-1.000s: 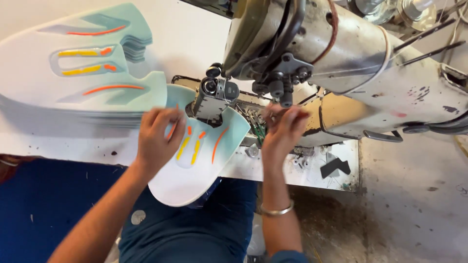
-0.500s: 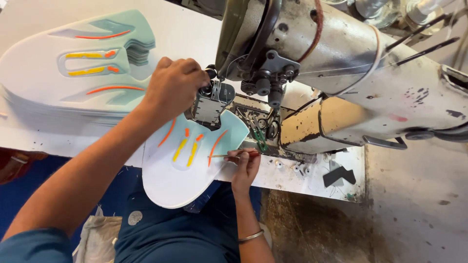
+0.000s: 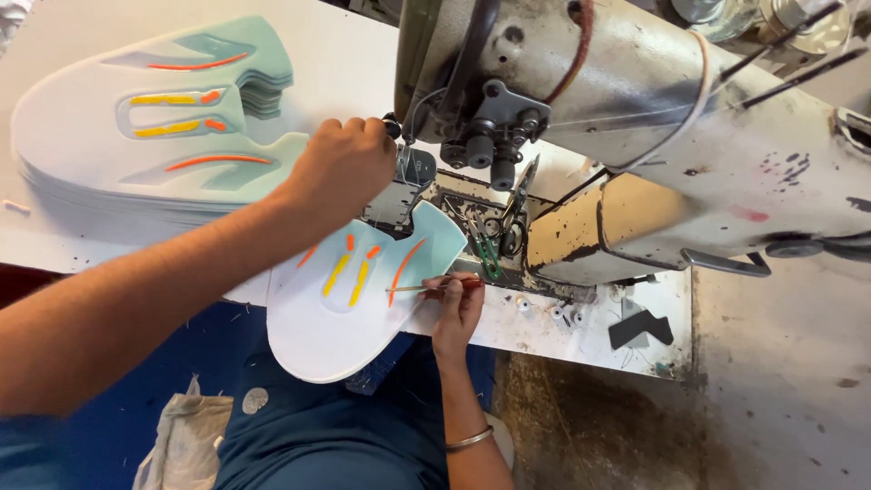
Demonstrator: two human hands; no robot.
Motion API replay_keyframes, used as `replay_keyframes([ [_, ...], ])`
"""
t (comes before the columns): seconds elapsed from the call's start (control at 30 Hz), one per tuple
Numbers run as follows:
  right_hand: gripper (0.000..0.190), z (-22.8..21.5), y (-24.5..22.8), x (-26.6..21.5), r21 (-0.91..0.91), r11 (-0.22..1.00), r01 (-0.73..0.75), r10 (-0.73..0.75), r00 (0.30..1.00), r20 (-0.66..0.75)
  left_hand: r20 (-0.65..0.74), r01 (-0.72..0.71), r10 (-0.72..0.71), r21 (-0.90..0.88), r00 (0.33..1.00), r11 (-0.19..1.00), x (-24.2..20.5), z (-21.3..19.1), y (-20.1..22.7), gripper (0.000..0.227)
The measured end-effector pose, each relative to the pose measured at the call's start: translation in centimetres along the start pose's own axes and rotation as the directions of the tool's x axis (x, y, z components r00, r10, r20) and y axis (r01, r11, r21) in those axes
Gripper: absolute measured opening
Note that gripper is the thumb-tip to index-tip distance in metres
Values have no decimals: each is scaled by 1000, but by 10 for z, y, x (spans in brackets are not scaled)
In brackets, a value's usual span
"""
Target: The person operates a sewing machine to stitch a white slipper with orange and yellow accents. They use a screwdriver to adjust the machine's needle area and a pair of scissors to trim threads during the process.
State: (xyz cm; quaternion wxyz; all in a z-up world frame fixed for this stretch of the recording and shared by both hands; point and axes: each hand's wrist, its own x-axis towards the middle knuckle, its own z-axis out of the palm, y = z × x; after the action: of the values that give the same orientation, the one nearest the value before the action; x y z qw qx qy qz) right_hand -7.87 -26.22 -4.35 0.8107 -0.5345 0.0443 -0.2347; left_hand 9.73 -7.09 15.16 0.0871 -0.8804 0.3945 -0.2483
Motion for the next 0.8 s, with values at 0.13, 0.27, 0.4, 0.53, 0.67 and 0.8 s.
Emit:
replay_keyframes([
  [0.13,22,1,-4,1,1,1000,-10,10,1000,7,-49,82,-112,-414,992,906,-1,1,-14,14],
  [0.27,22,2,-3,2,-5,1000,-12,12,1000,10,-10,179,-222,-553,975,814,-4,3,-13,14],
  [0.4,22,-1,-4,1,0,1000,-12,12,1000,20,47,246,-306,-716,951,654,-6,4,-10,13],
  [0.53,22,-1,-2,2,7,1000,-7,7,999,34,65,258,-356,-810,932,527,-13,12,-15,17],
  [0.67,22,0,-3,2,11,1000,-9,9,999,33,159,317,-393,-870,906,378,-13,4,-13,18],
  [0.8,21,0,-2,4,0,1000,-13,13,999,41,513,521,-382,-848,768,-92,-10,-5,-16,17],
])
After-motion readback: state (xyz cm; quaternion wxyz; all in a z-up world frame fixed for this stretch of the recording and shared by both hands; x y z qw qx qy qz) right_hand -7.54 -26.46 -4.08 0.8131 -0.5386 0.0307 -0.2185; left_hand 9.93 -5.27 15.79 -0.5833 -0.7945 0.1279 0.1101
